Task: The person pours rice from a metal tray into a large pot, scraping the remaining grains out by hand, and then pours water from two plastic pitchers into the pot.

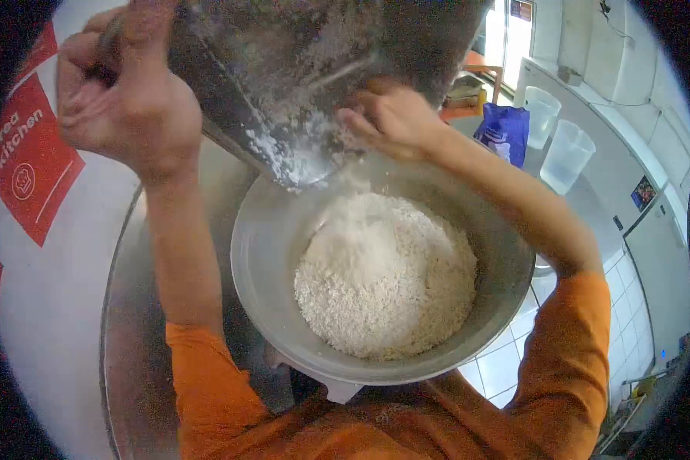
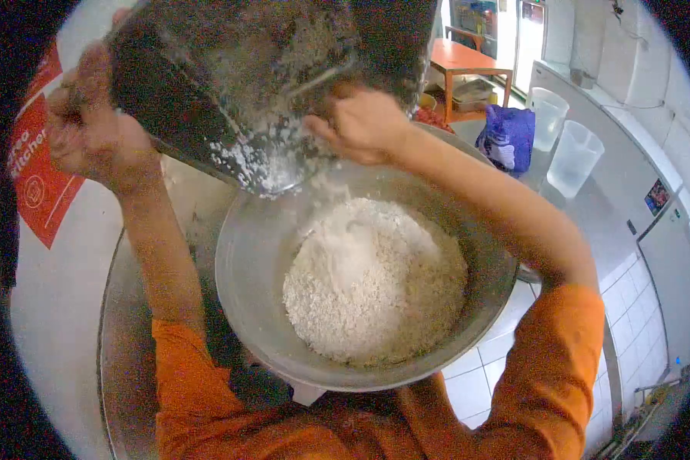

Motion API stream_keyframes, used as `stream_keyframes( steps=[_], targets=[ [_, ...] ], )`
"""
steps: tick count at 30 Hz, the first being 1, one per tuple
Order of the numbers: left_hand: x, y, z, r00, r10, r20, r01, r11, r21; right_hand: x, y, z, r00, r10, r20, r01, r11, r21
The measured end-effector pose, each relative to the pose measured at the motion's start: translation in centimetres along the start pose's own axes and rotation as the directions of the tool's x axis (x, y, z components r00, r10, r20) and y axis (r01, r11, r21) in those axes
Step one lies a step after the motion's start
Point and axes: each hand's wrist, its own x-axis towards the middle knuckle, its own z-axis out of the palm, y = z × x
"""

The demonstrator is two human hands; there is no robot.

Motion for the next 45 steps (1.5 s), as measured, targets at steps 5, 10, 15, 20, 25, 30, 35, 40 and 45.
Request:
stream_keyframes(
  steps=[5, 10, 15, 20, 25, 30, 35, 40, 45],
  targets=[
    [1.8, 0.8, -0.3, 0.984, 0.165, -0.059, -0.133, 0.924, 0.360, -0.5, 1.4, 4.7, 0.933, -0.068, -0.353, -0.055, 0.943, -0.329],
    [0.7, 1.3, 4.1, 0.962, 0.101, -0.253, -0.068, 0.989, 0.133, -1.1, -2.6, 1.2, 0.995, -0.094, 0.044, 0.064, 0.890, 0.452],
    [1.2, 1.4, 2.7, 0.975, 0.055, -0.217, -0.011, 0.980, 0.198, 4.0, 1.4, -0.3, 0.959, 0.089, -0.270, -0.061, 0.992, 0.108],
    [0.6, 1.6, 2.4, 0.977, 0.085, -0.193, -0.003, 0.920, 0.392, 0.5, -4.4, 3.2, 0.999, -0.046, 0.018, 0.042, 0.979, 0.200],
    [-0.5, 1.4, 0.5, 0.978, 0.089, -0.189, 0.029, 0.838, 0.545, -2.8, -5.2, -4.0, 0.734, -0.036, 0.678, -0.185, 0.950, 0.250],
    [0.2, 1.3, 0.2, 0.981, 0.019, -0.194, 0.078, 0.874, 0.479, -5.6, -3.8, -0.8, 0.995, -0.076, 0.072, 0.056, 0.968, 0.244],
    [1.5, 1.3, -1.8, 0.999, 0.022, -0.041, 0.008, 0.797, 0.604, -4.7, -8.0, -3.7, 0.927, -0.259, 0.272, 0.320, 0.924, -0.209],
    [0.4, 1.7, 1.3, 0.983, -0.033, -0.180, 0.084, 0.954, 0.287, 0.9, -11.0, -4.0, 0.860, -0.184, -0.476, 0.372, 0.865, 0.337],
    [-0.2, 1.6, 2.1, 0.964, -0.072, -0.257, 0.121, 0.977, 0.178, 1.8, -12.9, 3.5, 0.831, -0.104, -0.547, 0.427, 0.749, 0.507]
  ],
)
